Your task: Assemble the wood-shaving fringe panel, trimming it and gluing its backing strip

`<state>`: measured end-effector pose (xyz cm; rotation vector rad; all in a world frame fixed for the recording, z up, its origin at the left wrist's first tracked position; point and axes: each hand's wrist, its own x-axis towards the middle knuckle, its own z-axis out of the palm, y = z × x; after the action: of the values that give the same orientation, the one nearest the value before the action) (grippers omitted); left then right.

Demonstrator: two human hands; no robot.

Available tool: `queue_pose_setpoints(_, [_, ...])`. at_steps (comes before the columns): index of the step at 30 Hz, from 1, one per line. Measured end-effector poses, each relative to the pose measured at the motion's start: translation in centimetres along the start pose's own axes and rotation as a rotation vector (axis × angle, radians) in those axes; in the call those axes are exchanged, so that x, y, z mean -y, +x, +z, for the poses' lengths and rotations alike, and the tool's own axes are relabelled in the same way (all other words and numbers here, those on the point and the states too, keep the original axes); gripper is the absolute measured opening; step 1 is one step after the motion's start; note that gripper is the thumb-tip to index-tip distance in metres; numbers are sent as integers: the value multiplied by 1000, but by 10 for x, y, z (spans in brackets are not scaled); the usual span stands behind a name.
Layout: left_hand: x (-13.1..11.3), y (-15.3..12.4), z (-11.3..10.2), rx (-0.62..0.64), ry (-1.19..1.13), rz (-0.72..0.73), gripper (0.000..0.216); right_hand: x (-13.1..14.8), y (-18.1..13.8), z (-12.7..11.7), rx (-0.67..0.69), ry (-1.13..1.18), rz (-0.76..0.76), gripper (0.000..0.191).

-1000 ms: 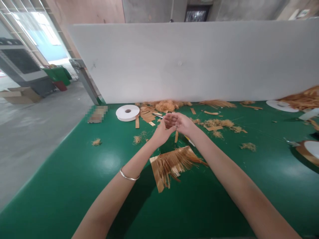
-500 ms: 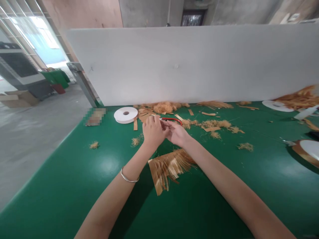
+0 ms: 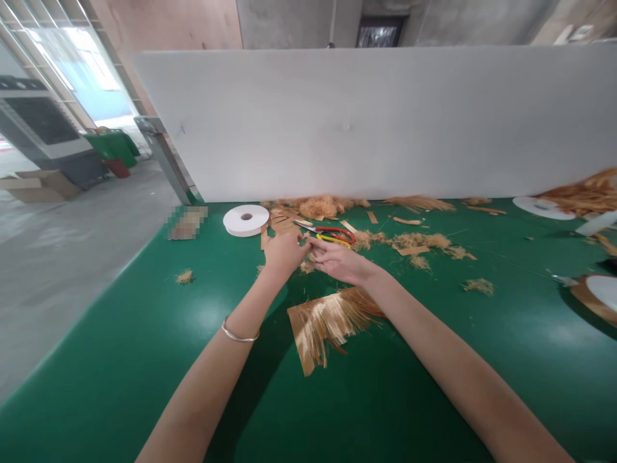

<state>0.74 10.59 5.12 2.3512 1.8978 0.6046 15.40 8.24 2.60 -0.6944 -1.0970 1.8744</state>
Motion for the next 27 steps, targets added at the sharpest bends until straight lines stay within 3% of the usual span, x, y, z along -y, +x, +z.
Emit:
queue_pose_setpoints(6, [13, 7, -3, 75, -155, 51, 17, -1, 0, -5, 102, -32, 6, 38])
queue_pose_setpoints(12, [11, 6, 4, 60, -200, 11, 15, 2, 1, -7, 64, -38, 31, 35])
queue_pose_setpoints(18, [28, 14, 5, 26, -298, -50, 13, 7, 3, -12, -166, 13, 61, 28])
queue_pose_setpoints(20, [41, 19, 1, 45, -364, -78, 17, 13, 1, -19, -314, 10, 42, 29])
queue_pose_setpoints(23, [61, 24, -4, 172, -509, -47, 21, 24, -3, -36, -560, -50, 30, 26])
queue_pose_setpoints(27, [73, 26, -7, 341, -670, -16, 20, 36, -9, -50, -690, -201, 57, 18])
